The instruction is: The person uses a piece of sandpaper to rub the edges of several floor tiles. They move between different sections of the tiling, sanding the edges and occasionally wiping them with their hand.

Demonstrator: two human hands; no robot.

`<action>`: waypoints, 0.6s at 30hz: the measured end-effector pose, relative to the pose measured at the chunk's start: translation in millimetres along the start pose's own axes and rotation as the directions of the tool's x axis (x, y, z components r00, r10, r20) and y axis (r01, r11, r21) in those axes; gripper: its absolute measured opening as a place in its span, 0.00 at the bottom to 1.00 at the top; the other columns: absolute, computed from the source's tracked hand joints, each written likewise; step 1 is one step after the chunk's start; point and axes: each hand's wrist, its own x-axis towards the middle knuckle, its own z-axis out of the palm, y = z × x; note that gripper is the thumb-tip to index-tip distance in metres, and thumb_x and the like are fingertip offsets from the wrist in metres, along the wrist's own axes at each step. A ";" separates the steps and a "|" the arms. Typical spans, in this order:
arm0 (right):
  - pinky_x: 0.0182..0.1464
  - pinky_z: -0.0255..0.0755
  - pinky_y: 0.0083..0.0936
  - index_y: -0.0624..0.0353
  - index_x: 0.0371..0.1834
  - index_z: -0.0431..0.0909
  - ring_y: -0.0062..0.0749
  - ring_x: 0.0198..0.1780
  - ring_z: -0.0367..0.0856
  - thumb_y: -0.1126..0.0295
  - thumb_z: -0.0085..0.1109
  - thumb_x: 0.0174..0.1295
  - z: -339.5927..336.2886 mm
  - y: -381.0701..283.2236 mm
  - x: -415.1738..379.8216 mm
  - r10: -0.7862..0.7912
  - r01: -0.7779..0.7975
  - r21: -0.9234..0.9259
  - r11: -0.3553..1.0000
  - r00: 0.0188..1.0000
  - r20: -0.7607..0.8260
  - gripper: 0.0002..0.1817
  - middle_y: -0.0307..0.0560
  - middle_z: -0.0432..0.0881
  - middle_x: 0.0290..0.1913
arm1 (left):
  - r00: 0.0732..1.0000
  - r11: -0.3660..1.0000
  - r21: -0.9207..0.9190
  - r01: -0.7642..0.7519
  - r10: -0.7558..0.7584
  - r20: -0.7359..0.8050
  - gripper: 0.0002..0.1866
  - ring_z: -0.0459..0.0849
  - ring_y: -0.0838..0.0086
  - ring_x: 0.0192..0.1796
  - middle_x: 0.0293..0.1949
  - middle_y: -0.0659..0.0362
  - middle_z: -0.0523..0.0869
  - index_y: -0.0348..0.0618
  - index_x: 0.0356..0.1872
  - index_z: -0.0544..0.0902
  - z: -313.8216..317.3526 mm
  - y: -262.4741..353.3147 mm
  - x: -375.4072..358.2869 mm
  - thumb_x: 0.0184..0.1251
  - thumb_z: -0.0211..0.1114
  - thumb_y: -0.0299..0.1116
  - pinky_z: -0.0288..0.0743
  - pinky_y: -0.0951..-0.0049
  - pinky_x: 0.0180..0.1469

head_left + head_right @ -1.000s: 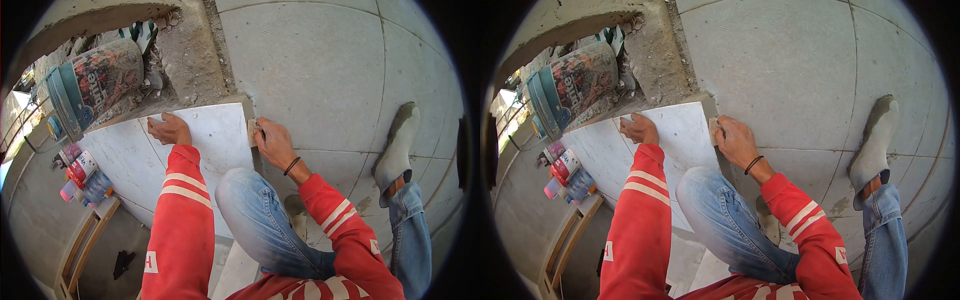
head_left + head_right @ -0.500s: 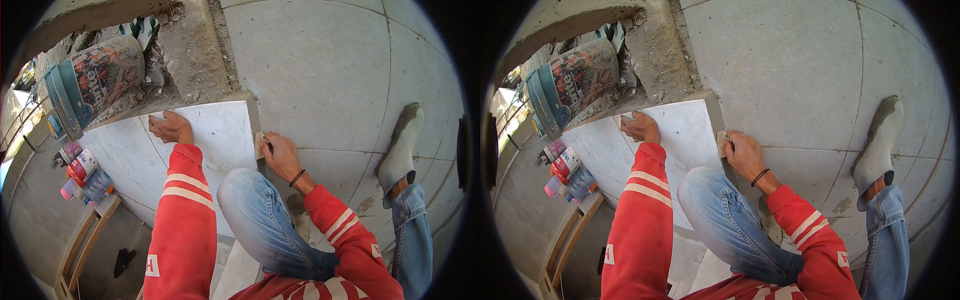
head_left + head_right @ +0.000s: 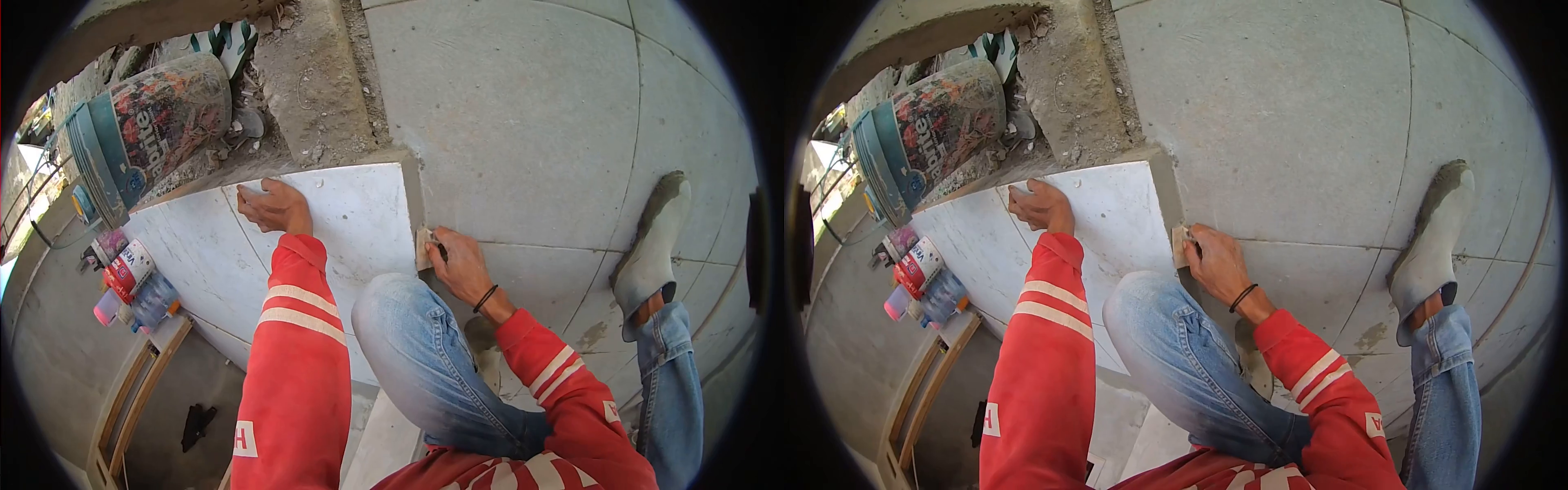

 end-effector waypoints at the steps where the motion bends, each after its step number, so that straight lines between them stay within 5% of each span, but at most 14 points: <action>1: 0.41 0.76 0.46 0.64 0.39 0.79 0.60 0.36 0.82 0.70 0.61 0.69 3.4 5.7 -15.7 0.004 -0.003 0.019 1.000 1.000 -0.012 0.07 0.59 0.82 0.36 | 1.000 1.000 -0.002 0.005 -0.004 0.009 0.32 0.74 0.54 0.74 0.75 0.54 0.73 0.42 0.78 0.73 -0.4 0.7 0.1 0.75 0.58 0.40 0.67 0.42 0.72; 3: 0.41 0.77 0.44 0.64 0.39 0.79 0.58 0.36 0.83 0.70 0.63 0.68 -0.8 -2.3 -15.1 0.013 -0.012 0.042 0.999 1.000 -0.020 0.07 0.58 0.83 0.37 | 1.000 1.000 0.004 0.007 -0.007 0.019 0.32 0.74 0.54 0.74 0.75 0.54 0.73 0.42 0.78 0.72 1.7 -2.5 1.4 0.75 0.58 0.40 0.66 0.42 0.72; 5: 0.41 0.78 0.38 0.66 0.38 0.80 0.48 0.35 0.84 0.72 0.65 0.65 -19.2 -21.4 13.5 0.001 0.041 0.174 0.984 0.973 -0.230 0.07 0.53 0.85 0.42 | 1.000 1.000 0.012 0.003 -0.003 0.017 0.32 0.74 0.54 0.74 0.75 0.54 0.72 0.42 0.78 0.73 4.1 -3.6 2.0 0.75 0.58 0.40 0.67 0.42 0.71; 9: 0.40 0.79 0.34 0.66 0.35 0.82 0.39 0.35 0.85 0.73 0.65 0.63 -31.2 -36.4 60.4 -0.046 0.108 0.211 0.972 0.959 -0.280 0.07 0.51 0.88 0.48 | 1.000 1.000 -0.021 0.005 -0.004 0.023 0.32 0.73 0.54 0.75 0.75 0.54 0.72 0.42 0.78 0.72 1.4 -1.3 0.1 0.74 0.58 0.40 0.66 0.41 0.72; 18: 0.43 0.81 0.37 0.64 0.39 0.83 0.46 0.40 0.88 0.72 0.65 0.64 -10.4 -34.7 57.7 0.056 -0.007 0.169 0.986 0.957 -0.286 0.06 0.51 0.90 0.51 | 1.000 1.000 -0.015 0.003 -0.003 0.018 0.31 0.72 0.56 0.76 0.75 0.55 0.72 0.43 0.78 0.73 4.0 -4.6 -0.1 0.75 0.57 0.40 0.66 0.41 0.72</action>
